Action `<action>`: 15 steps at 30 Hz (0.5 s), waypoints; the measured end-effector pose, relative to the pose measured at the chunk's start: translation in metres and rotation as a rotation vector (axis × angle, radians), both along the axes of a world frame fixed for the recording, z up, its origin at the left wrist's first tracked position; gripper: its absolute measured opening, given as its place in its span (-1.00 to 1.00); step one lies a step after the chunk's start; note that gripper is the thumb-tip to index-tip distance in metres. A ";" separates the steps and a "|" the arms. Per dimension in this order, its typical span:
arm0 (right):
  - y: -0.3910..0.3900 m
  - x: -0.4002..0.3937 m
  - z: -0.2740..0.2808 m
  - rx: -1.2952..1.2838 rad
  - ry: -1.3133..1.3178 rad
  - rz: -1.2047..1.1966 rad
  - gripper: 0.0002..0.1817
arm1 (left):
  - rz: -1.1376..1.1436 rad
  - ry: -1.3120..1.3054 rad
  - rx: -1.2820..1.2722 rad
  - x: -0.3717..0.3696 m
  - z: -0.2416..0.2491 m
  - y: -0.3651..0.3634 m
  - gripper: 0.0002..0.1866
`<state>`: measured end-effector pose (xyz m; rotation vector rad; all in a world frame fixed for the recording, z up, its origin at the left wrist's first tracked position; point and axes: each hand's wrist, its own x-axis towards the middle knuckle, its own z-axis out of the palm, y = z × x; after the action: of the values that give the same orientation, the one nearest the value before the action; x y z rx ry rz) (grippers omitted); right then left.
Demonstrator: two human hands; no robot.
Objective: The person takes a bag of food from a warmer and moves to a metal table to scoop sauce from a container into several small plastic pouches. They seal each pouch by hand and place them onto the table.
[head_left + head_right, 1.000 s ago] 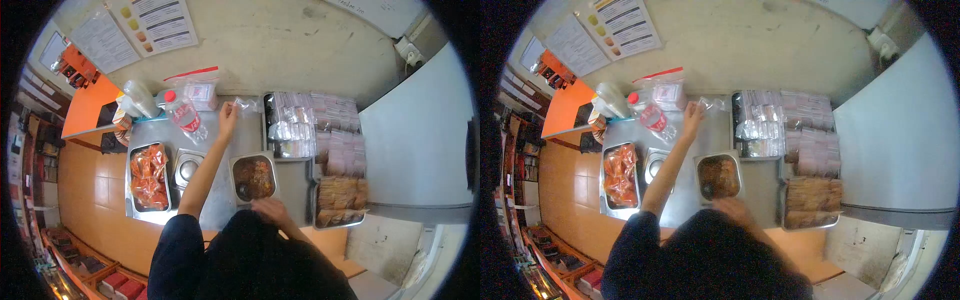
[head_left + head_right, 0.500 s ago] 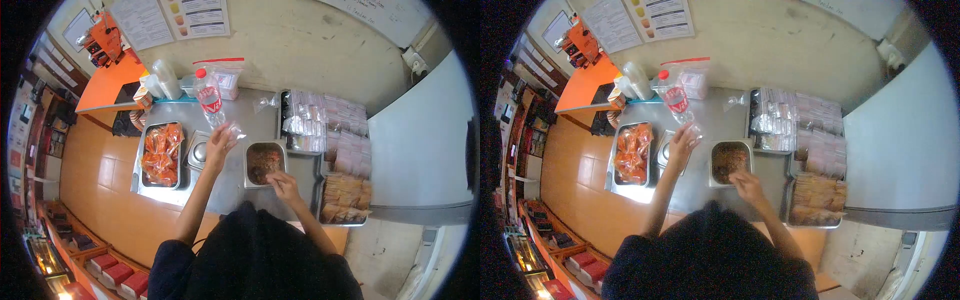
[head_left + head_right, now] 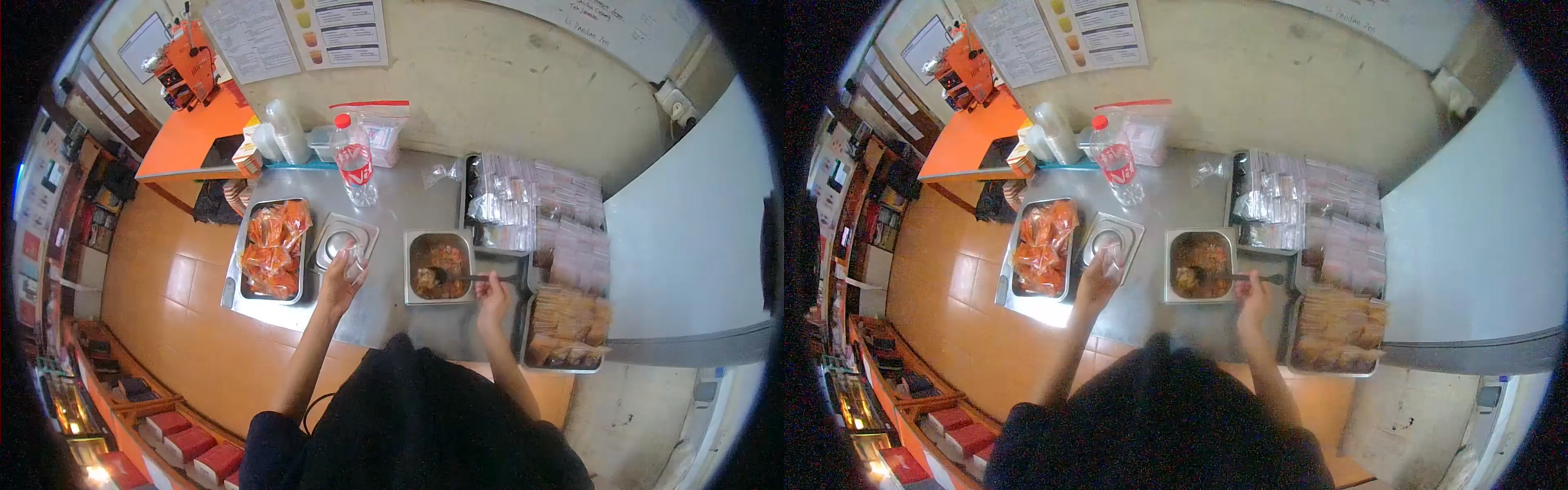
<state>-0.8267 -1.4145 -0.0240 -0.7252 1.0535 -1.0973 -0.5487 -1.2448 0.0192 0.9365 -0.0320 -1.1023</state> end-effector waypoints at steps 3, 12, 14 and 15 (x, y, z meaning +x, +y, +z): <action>-0.001 -0.008 -0.008 0.076 -0.021 -0.021 -0.66 | -0.054 -0.066 -0.001 0.004 -0.007 0.010 -0.47; -0.002 -0.026 -0.017 0.077 -0.060 -0.090 -0.68 | 0.008 -0.076 0.083 0.003 -0.008 0.013 -0.52; -0.002 -0.027 -0.018 0.060 -0.046 -0.087 -0.69 | -0.022 -0.070 0.043 0.008 -0.020 0.010 -0.53; -0.003 -0.028 -0.021 0.045 -0.046 -0.074 -0.70 | -0.033 -0.054 0.033 0.008 -0.022 0.007 -0.53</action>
<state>-0.8548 -1.4178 -0.0446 -0.6266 1.0700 -1.1449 -0.5402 -1.2376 -0.0032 0.9985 -0.0741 -1.1107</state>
